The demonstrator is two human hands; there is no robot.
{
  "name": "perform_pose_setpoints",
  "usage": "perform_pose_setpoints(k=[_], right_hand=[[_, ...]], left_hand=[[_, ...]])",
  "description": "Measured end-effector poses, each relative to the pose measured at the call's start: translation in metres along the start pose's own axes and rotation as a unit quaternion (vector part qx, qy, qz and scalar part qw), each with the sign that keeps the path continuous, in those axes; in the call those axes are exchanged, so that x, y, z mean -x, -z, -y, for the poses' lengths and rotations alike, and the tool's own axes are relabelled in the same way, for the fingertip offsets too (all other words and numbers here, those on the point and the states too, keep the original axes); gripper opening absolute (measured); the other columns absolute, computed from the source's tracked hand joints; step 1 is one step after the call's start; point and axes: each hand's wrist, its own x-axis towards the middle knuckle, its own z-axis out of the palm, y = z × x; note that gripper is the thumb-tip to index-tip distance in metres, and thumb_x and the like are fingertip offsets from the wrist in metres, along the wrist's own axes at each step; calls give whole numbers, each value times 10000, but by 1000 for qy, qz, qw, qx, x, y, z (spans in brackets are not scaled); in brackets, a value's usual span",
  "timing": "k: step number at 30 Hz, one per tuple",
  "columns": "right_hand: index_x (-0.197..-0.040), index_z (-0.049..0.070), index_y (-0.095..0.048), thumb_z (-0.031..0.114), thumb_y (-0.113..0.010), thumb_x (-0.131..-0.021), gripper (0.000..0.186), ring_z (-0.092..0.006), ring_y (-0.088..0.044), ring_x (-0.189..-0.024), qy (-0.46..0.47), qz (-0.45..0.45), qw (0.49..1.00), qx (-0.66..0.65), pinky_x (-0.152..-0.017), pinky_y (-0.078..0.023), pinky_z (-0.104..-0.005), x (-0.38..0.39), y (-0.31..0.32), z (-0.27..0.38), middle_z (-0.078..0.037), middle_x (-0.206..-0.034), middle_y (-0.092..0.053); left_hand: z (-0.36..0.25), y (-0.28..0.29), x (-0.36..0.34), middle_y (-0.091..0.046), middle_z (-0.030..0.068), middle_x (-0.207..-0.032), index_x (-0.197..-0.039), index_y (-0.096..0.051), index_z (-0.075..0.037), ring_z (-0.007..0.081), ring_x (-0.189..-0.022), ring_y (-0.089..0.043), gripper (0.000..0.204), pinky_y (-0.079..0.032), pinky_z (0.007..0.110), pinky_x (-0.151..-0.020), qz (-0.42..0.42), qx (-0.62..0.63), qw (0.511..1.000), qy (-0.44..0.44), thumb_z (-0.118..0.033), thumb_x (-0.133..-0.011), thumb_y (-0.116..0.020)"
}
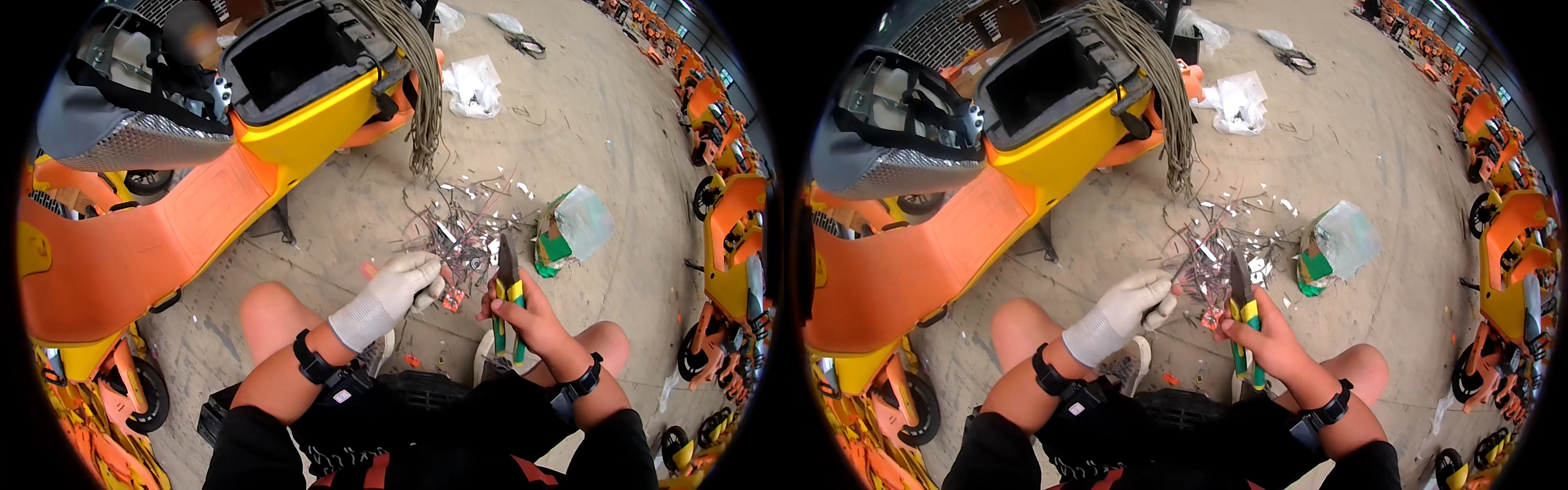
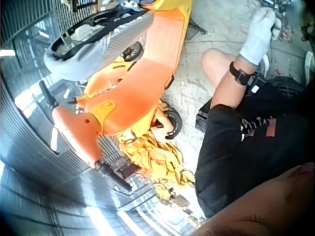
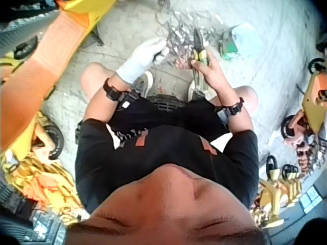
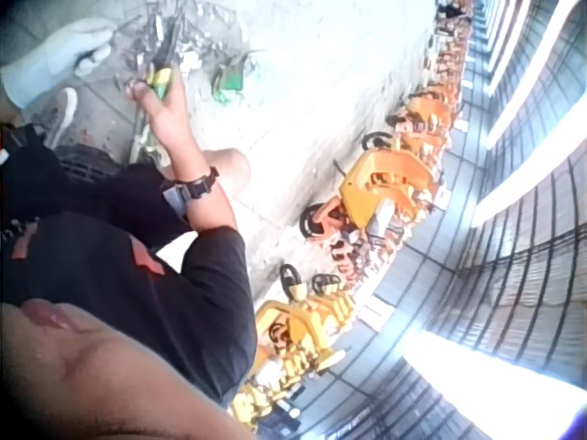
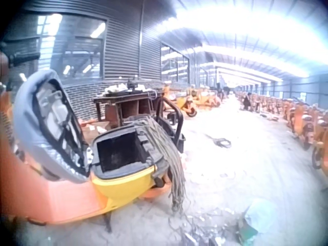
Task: The person uses pliers to strip insulation from wires and connects them to a small component while sitting in an industrial workshop area.
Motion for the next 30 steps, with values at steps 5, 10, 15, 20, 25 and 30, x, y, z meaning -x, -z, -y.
perform_pose_setpoints(k=[5,10,15,20,25,30], right_hand=[[-1049,53,-533,100,-628,-975,129,-144,-552,-770,67,-5,992,107,-740,-490,-330,3,0,-10,-23,-887,-539],[-1121,23,-619,-24,-696,-849,287,-252,-631,-884,261,-32,878,400,-802,-507,-336,2,-3,-6,-121,-1001,-647],[-1152,42,-638,-116,-745,-763,433,-257,-656,-894,350,-7,807,475,-792,-534,-347,-8,-5,-10,-107,-1099,-697],[-1085,47,-666,-163,-683,-586,542,-306,-627,-930,373,-20,779,504,-807,-520,-379,-10,-7,-11,-84,-1035,-695],[-1037,65,-692,-173,-666,-528,562,-312,-596,-926,357,13,757,547,-798,-510,-386,-10,-7,0,-71,-964,-671],[-1024,57,-689,-58,-773,-666,385,-282,-602,-884,274,52,811,515,-770,-506,-365,-10,-5,3,-77,-911,-672]], left_hand=[[4,-5,-1,-550,-3,-775,-1073,-601,1,66,-604,-425,267,-344,217,-545,29,-57,998,22,-241,-1052,-489],[17,-6,-4,-508,-15,-668,-973,-615,-12,62,-512,-391,252,-291,219,-460,66,-24,994,81,-232,-1033,-509],[17,-4,-2,-376,-17,-643,-921,-566,15,62,-495,-332,225,-239,230,-445,202,-66,977,33,-168,-1024,-485],[13,-11,-1,-350,-5,-666,-862,-525,19,68,-500,-317,146,-245,239,-446,190,4,976,110,-70,-968,-478],[16,-11,-3,-361,-19,-655,-844,-535,1,57,-502,-327,132,-250,243,-444,209,-60,972,91,-70,-949,-501],[21,-10,0,-386,-29,-626,-907,-605,18,56,-503,-334,217,-255,254,-453,195,29,966,166,-174,-973,-530]])
